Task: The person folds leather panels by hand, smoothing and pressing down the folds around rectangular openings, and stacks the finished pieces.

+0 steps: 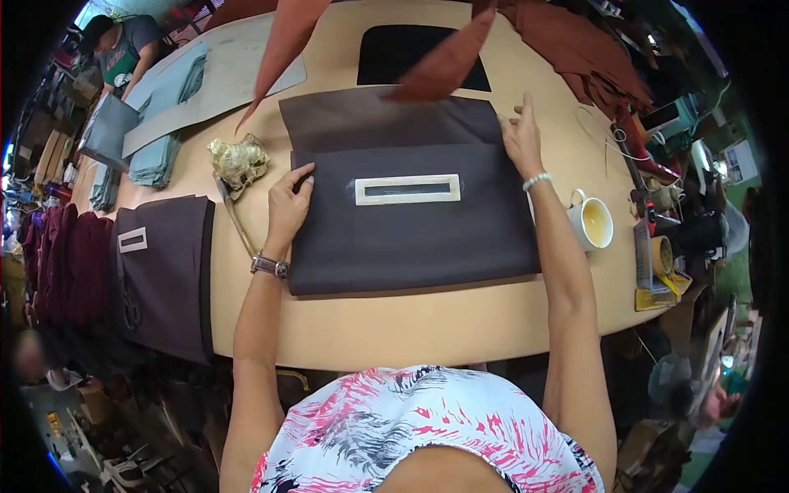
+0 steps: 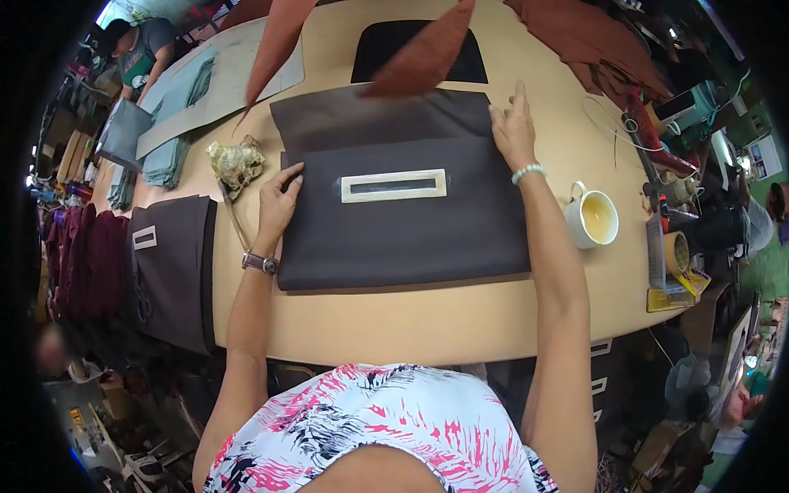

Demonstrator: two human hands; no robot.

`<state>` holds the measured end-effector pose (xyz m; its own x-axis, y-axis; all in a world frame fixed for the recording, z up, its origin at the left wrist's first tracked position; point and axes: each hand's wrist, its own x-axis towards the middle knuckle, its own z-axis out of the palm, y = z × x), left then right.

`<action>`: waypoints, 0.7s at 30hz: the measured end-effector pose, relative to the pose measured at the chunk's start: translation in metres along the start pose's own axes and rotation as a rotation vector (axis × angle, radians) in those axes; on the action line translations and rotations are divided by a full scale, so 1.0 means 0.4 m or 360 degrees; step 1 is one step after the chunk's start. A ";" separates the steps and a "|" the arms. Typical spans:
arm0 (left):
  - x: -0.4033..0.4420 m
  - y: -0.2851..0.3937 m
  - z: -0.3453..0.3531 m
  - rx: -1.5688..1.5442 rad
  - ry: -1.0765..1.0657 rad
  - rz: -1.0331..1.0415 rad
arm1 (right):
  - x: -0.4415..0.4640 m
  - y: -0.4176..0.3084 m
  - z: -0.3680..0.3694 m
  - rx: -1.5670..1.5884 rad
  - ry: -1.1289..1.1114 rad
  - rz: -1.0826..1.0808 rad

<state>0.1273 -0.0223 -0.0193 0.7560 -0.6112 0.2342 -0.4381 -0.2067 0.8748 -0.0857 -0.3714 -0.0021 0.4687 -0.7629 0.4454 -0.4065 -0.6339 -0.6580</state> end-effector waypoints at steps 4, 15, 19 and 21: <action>-0.032 0.061 0.005 0.0330 0.0002 0.0003 | 0.009 -0.010 0.061 -0.0222 -0.0139 -0.0076; -0.135 0.137 -0.007 0.0653 -0.0096 0.0227 | -0.155 -0.011 -0.052 -0.0076 -0.0238 -0.0128; -0.200 0.159 -0.017 0.0811 -0.0209 0.0283 | -0.274 -0.017 -0.126 -0.0254 -0.0411 -0.0183; -0.242 0.174 -0.021 0.0840 -0.0245 0.0327 | -0.330 -0.017 -0.164 -0.0279 -0.0374 -0.0163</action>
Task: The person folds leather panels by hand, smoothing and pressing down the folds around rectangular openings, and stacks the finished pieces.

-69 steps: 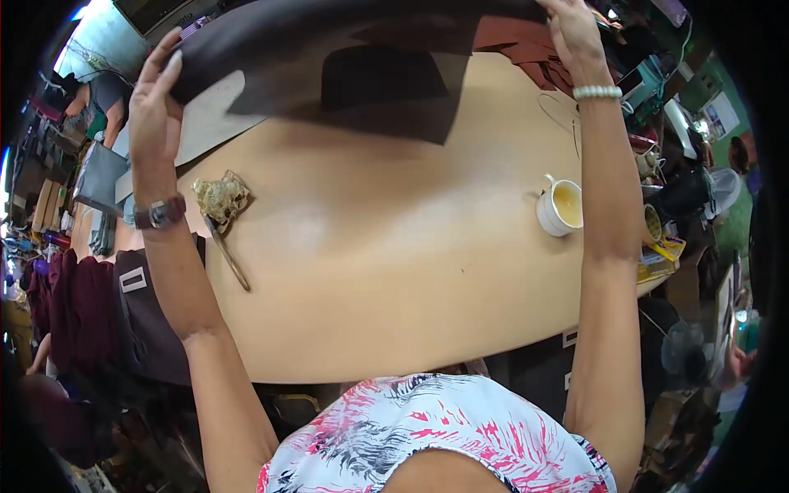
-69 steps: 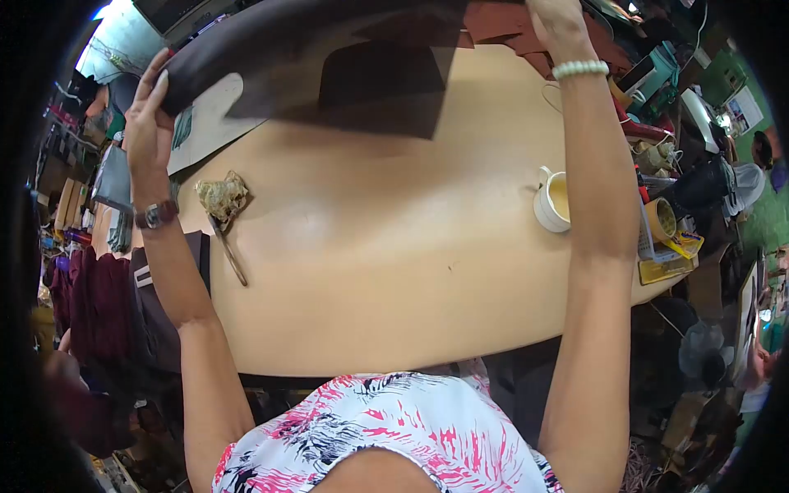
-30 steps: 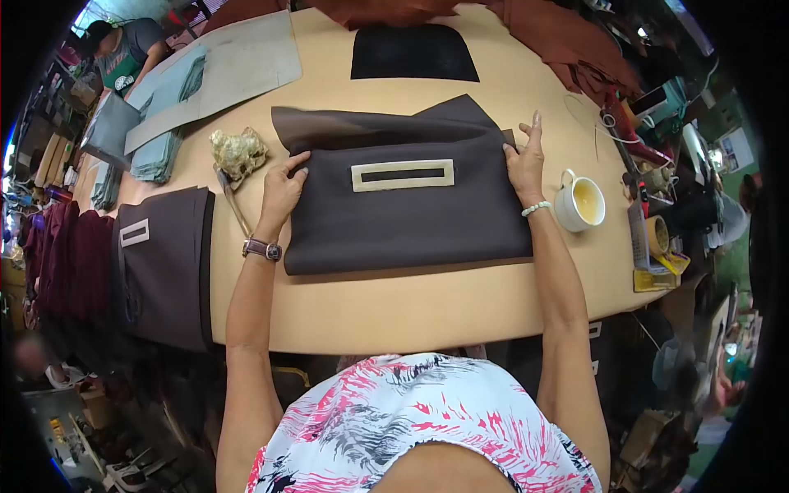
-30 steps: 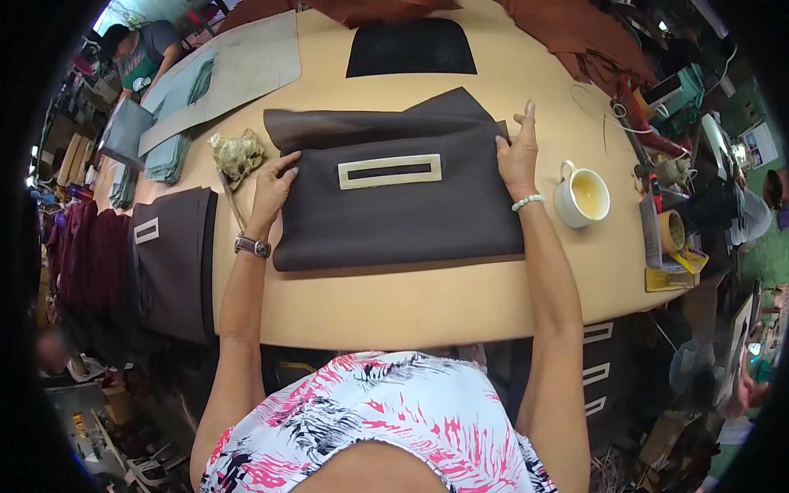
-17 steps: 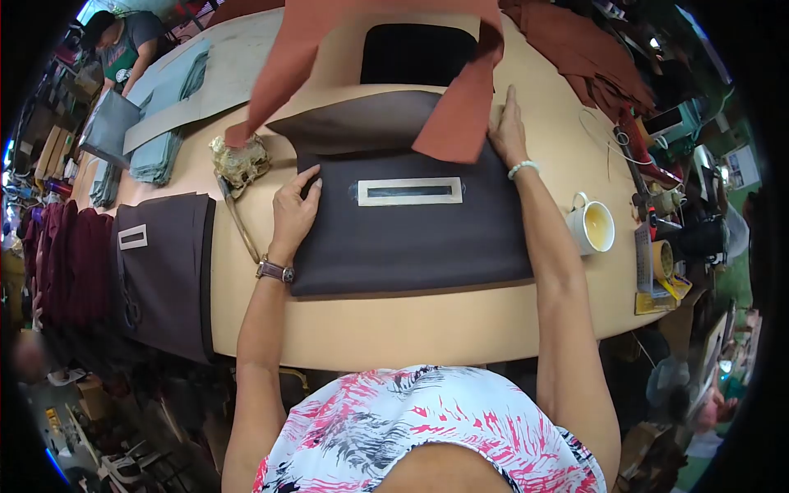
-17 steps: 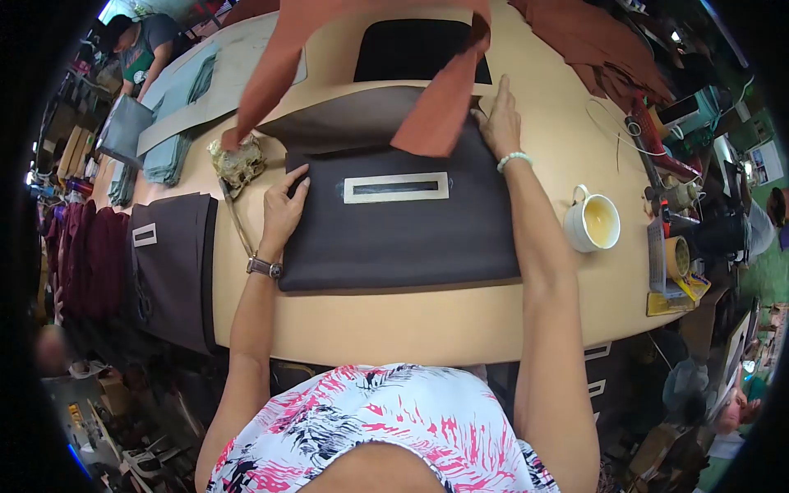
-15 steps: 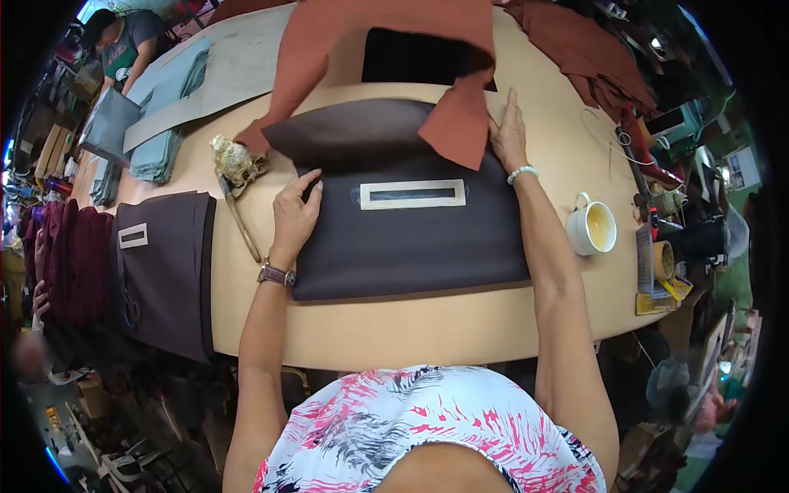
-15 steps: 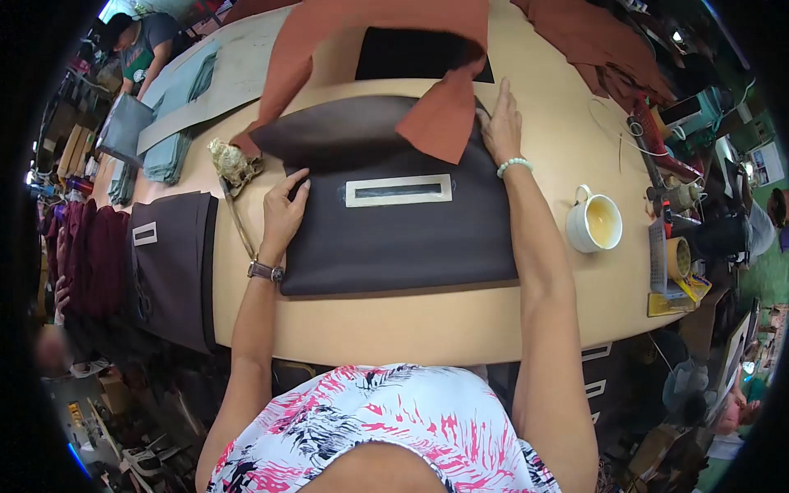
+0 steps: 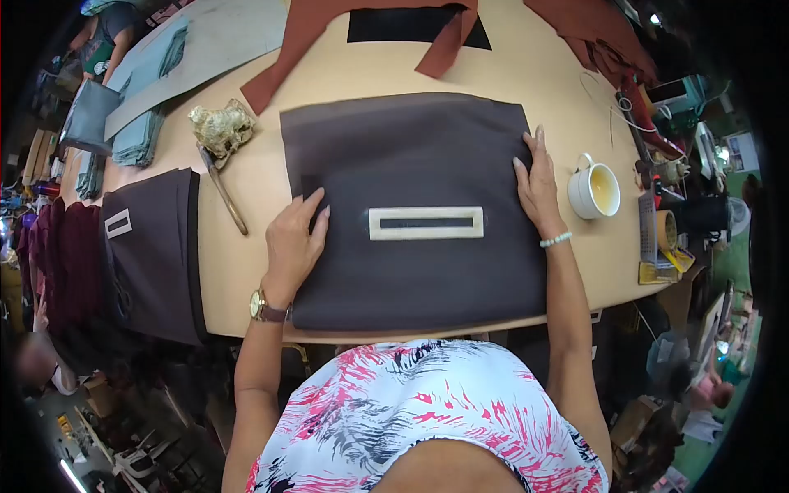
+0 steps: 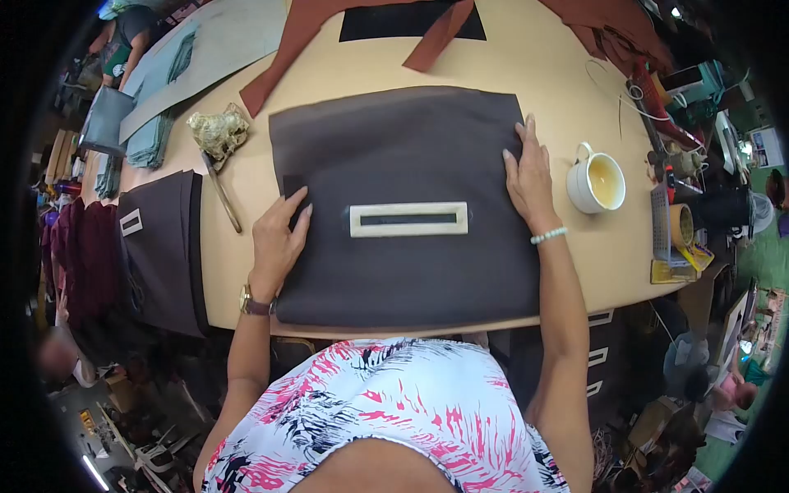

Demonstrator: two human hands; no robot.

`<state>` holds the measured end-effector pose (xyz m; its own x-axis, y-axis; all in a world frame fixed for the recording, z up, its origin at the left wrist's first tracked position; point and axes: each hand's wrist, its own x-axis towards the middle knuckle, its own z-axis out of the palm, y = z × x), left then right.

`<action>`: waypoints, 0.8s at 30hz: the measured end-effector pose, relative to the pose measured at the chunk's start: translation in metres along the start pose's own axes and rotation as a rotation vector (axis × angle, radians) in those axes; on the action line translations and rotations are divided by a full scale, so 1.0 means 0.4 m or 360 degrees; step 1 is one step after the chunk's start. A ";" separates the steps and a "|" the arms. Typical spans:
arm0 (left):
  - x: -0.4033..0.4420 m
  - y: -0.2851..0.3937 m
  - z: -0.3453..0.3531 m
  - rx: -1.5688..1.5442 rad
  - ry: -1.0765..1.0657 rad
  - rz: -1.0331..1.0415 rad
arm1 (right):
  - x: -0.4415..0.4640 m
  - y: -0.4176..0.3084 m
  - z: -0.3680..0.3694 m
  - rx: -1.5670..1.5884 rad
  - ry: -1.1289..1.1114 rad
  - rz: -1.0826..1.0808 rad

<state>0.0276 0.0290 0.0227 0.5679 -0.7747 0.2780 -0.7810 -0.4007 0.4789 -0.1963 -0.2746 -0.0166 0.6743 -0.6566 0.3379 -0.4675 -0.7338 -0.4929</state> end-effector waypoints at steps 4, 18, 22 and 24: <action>-0.055 0.021 -0.014 0.0011 0.0024 0.0111 | -0.079 -0.029 -0.033 -0.0054 0.0104 -0.0035; 0.019 0.031 -0.059 -0.1184 0.0226 -0.0235 | 0.028 -0.277 -0.048 0.0734 -0.0742 -0.0585; 0.033 -0.089 0.015 -0.1008 0.0113 -0.0392 | 0.001 -0.156 -0.108 0.0225 -0.0427 -0.0436; 0.052 -0.116 0.040 -0.0943 0.0002 -0.0454 | -0.007 -0.104 -0.120 0.0074 -0.0176 -0.0445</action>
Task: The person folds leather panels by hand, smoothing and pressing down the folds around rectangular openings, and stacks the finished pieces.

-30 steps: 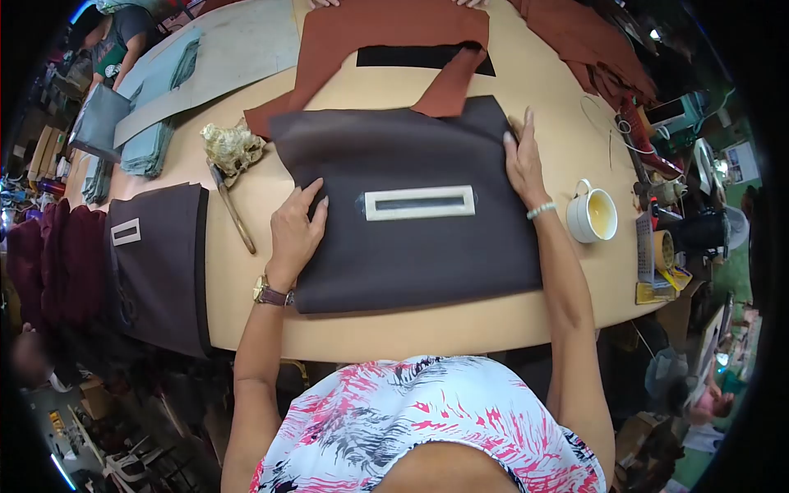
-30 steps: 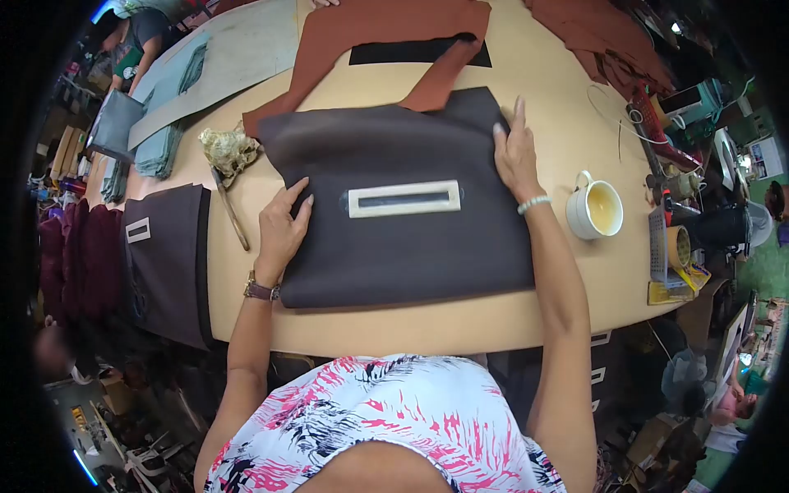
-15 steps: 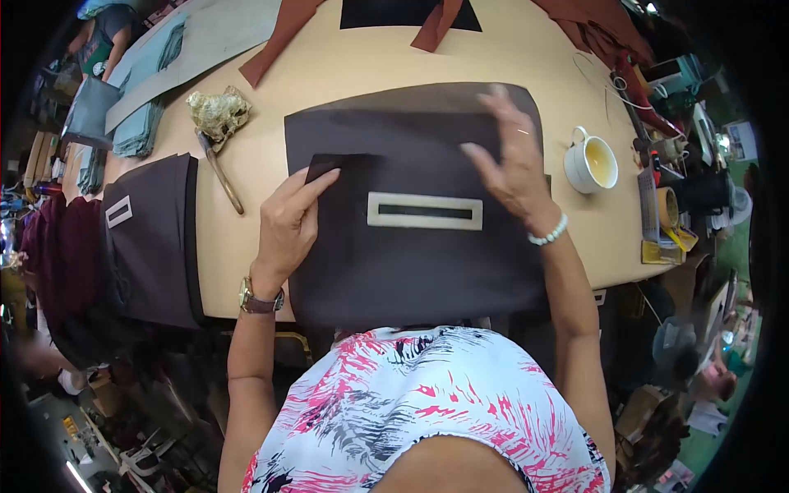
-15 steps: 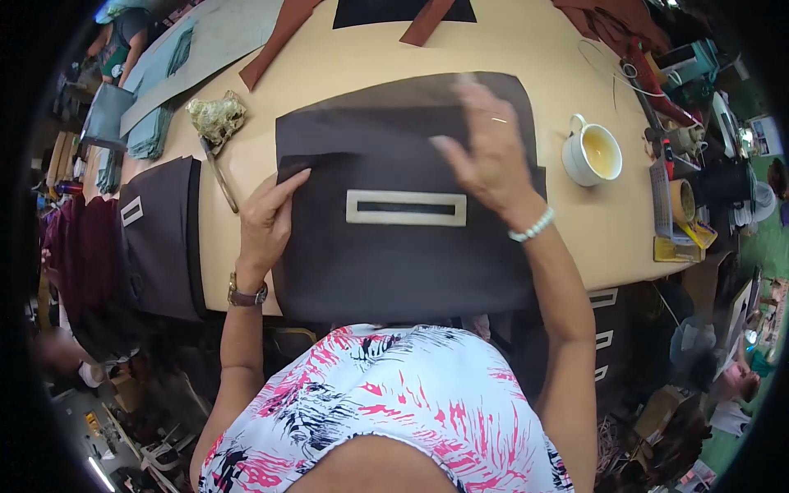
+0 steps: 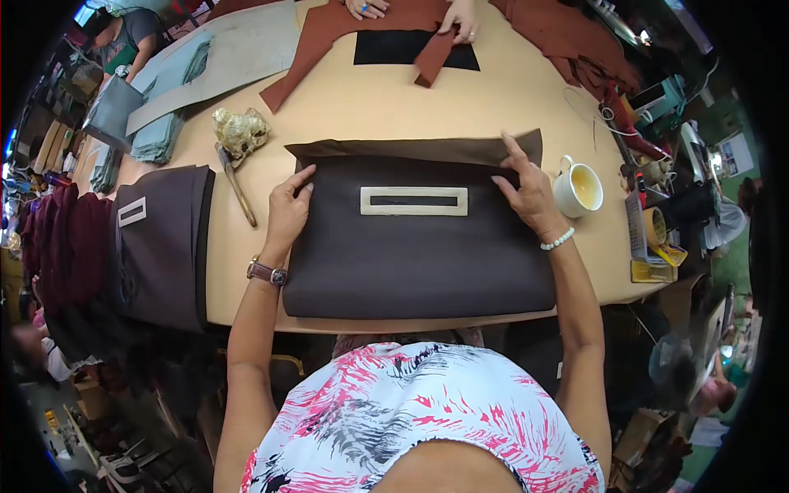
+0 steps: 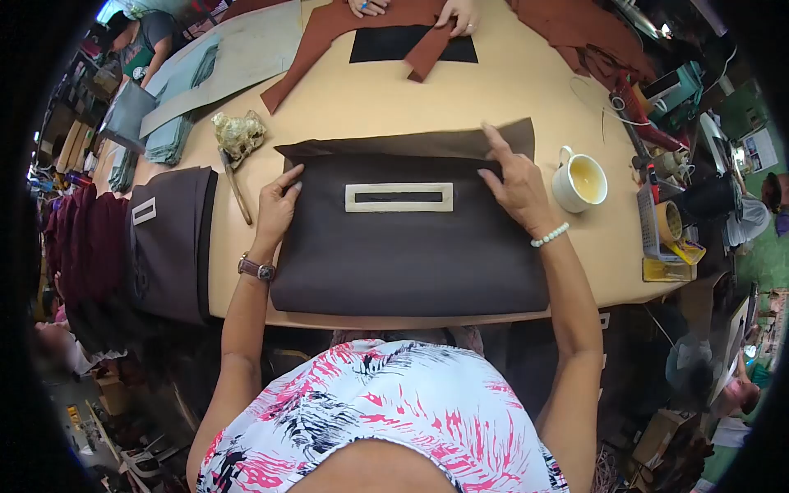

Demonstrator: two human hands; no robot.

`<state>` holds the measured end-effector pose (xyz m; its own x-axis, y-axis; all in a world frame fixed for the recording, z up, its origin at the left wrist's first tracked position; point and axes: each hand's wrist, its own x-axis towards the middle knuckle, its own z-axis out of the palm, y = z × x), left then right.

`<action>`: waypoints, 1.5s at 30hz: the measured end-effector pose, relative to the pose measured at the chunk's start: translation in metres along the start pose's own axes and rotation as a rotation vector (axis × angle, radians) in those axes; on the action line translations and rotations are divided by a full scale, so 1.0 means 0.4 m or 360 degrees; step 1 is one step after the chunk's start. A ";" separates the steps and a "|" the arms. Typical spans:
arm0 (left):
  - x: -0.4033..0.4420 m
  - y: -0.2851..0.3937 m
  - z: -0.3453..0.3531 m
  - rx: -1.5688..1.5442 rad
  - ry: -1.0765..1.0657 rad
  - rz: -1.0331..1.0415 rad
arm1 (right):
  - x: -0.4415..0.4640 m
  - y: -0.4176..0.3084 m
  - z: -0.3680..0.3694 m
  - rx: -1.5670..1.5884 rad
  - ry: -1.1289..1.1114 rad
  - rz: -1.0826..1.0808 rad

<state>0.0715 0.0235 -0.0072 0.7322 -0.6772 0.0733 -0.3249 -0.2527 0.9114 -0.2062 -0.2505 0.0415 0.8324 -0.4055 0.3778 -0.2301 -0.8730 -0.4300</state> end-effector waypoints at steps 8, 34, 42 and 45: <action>0.052 0.029 0.026 0.0388 0.0120 0.0279 | 0.039 0.132 0.061 0.0235 0.0436 0.0615; 0.144 0.002 0.008 0.0601 0.0245 0.0221 | 0.075 0.142 0.067 0.0106 0.0475 0.1087; 0.152 0.024 0.011 0.0863 0.0218 0.0190 | 0.087 0.146 0.060 -0.0017 0.0410 0.1116; 0.137 0.031 0.014 0.1262 0.0276 0.0400 | 0.101 0.146 0.054 -0.0194 0.0317 0.1045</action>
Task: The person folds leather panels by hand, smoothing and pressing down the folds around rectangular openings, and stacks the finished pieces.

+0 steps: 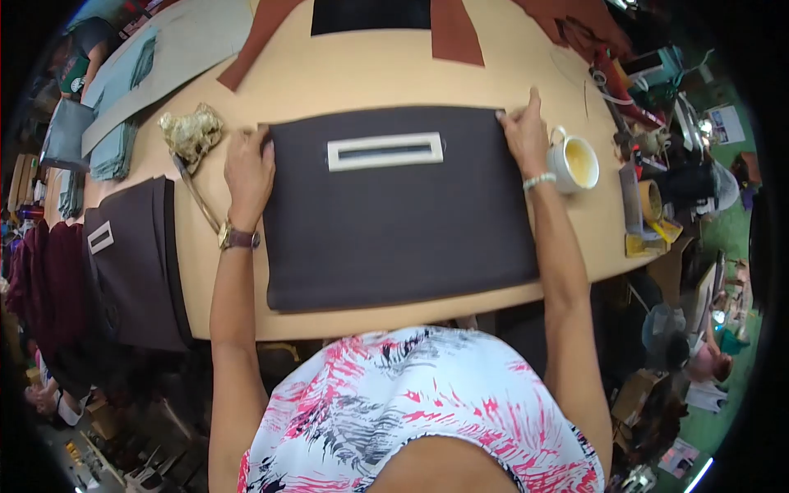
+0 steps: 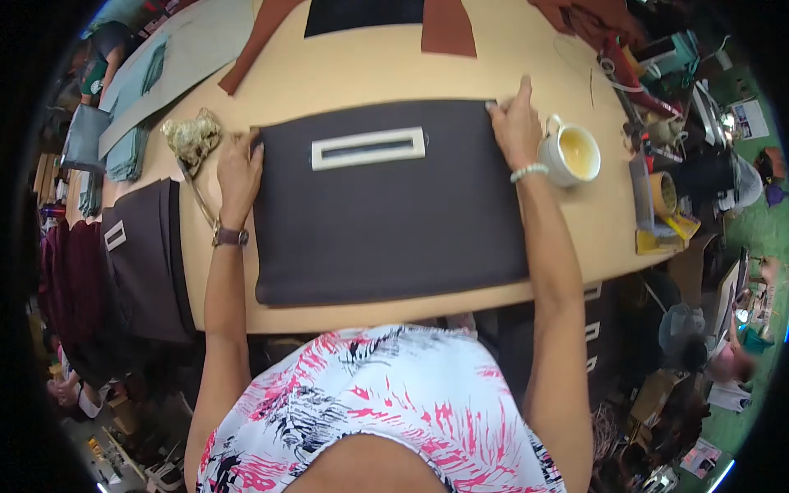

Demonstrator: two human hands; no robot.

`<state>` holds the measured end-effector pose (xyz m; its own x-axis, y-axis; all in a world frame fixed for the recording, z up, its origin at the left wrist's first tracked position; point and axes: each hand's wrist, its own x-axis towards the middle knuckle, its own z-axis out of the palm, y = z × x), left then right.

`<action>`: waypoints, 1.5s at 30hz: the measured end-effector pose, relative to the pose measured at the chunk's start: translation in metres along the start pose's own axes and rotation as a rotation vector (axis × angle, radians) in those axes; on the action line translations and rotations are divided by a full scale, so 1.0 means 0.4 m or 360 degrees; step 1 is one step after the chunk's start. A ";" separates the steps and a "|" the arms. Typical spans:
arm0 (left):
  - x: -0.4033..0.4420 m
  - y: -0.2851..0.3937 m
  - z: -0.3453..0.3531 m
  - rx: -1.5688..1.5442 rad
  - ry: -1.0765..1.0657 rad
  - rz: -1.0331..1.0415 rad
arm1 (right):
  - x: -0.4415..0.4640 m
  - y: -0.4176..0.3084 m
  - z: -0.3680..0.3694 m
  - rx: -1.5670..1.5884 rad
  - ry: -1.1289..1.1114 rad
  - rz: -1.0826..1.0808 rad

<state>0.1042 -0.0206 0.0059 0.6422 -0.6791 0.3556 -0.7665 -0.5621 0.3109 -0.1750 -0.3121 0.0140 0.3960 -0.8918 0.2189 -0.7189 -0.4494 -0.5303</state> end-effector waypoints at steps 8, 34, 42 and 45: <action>-0.181 0.266 -0.113 -0.0224 -0.0244 0.0791 | -0.285 -0.117 -0.126 -0.0137 0.0340 -0.0907; -0.529 0.521 0.041 -0.0540 -0.0685 0.1273 | -0.697 0.148 -0.133 -0.0537 0.0285 -0.0464; -0.618 0.074 -0.215 0.0058 -0.0600 0.0153 | -0.681 0.110 -0.157 -0.0412 0.0309 -0.0439; -0.622 0.036 -0.242 0.0308 -0.0559 0.0020 | -0.647 0.085 -0.178 -0.0418 0.0242 -0.0302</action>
<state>-0.0656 0.1858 0.0073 0.6157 -0.7876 0.0247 -0.7836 -0.6086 0.1245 -0.3425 -0.1001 -0.0025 0.4612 -0.7799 0.4231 -0.7708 -0.5884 -0.2445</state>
